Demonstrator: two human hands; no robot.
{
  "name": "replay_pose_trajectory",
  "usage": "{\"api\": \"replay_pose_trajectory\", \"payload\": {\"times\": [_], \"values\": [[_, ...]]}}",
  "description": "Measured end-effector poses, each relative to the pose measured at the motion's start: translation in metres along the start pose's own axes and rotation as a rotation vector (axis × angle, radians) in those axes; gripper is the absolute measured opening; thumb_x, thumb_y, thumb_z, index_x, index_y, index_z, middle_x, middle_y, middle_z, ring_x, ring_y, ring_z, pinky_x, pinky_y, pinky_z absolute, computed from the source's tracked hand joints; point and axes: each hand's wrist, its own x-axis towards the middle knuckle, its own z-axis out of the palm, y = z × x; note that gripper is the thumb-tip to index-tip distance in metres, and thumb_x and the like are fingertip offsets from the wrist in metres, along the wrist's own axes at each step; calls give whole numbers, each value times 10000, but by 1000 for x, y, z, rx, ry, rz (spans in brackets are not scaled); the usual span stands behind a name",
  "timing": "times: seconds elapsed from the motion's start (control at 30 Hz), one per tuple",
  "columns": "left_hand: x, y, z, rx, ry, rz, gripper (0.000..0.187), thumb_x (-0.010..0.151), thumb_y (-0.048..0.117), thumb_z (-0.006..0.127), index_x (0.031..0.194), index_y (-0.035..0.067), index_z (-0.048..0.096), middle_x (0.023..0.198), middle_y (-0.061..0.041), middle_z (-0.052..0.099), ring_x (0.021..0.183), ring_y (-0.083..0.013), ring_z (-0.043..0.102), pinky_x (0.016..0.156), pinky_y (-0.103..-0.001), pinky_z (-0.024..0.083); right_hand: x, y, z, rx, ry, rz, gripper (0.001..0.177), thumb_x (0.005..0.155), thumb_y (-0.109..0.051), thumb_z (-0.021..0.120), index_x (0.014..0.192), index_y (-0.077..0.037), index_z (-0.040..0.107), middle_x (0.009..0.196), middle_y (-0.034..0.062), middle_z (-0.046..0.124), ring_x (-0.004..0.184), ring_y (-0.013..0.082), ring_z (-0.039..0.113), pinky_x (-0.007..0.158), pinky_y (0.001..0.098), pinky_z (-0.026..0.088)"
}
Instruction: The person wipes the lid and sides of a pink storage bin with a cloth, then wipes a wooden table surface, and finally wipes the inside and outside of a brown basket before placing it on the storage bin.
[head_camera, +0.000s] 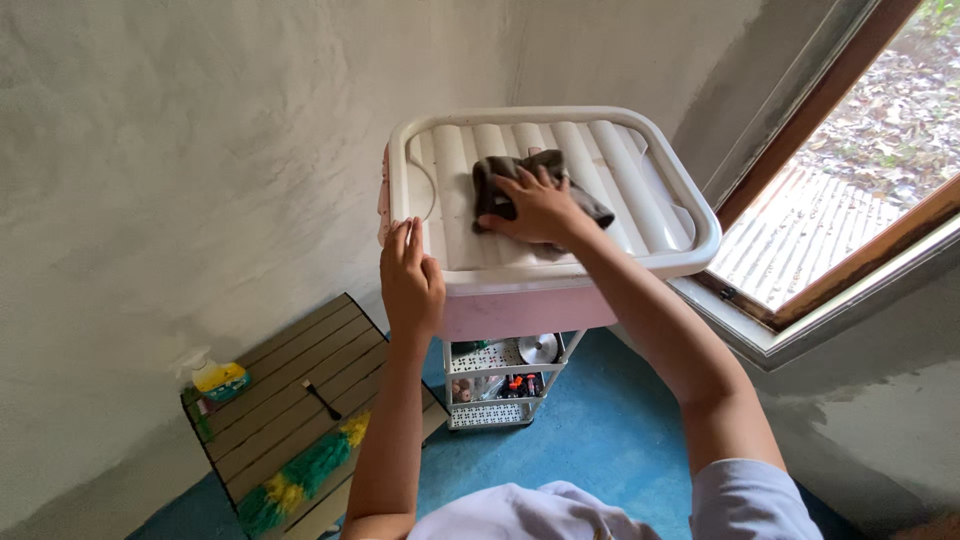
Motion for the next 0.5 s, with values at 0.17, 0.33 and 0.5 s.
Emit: {"api": "replay_pose_trajectory", "payload": {"times": [0.17, 0.33, 0.5], "values": [[3, -3, 3, 8, -17, -25, 505, 970, 28, 477, 1468, -23, 542, 1501, -215, 518, 1452, -371, 452, 1218, -488, 361, 13, -1, 13, 201, 252, -160, 585, 880, -378, 673, 1417, -165, 583, 1487, 208, 516, 1159, 410, 628, 938, 509, 519], [0, -3, 3, 27, -9, -28, 513, 956, 40, 490, 1462, -14, 554, 1501, -198, 520, 1450, -367, 450, 1216, -487, 363, 24, -3, 28, 197, 411, -262, 442, 886, -171, 641, 1324, -135, 684, 1335, 136, 687, 1013, 348, 734, 794, 434, 601], [0, -3, 1, 37, -10, -36, 472, 995, 45, 490, 1458, -13, 560, 1507, -193, 519, 1453, -367, 449, 1221, -480, 377, 9, -18, 17, 406, 347, -279, 398, 942, -267, 630, 1309, -120, 679, 1317, 109, 712, 1055, 336, 728, 905, 426, 585]]}}
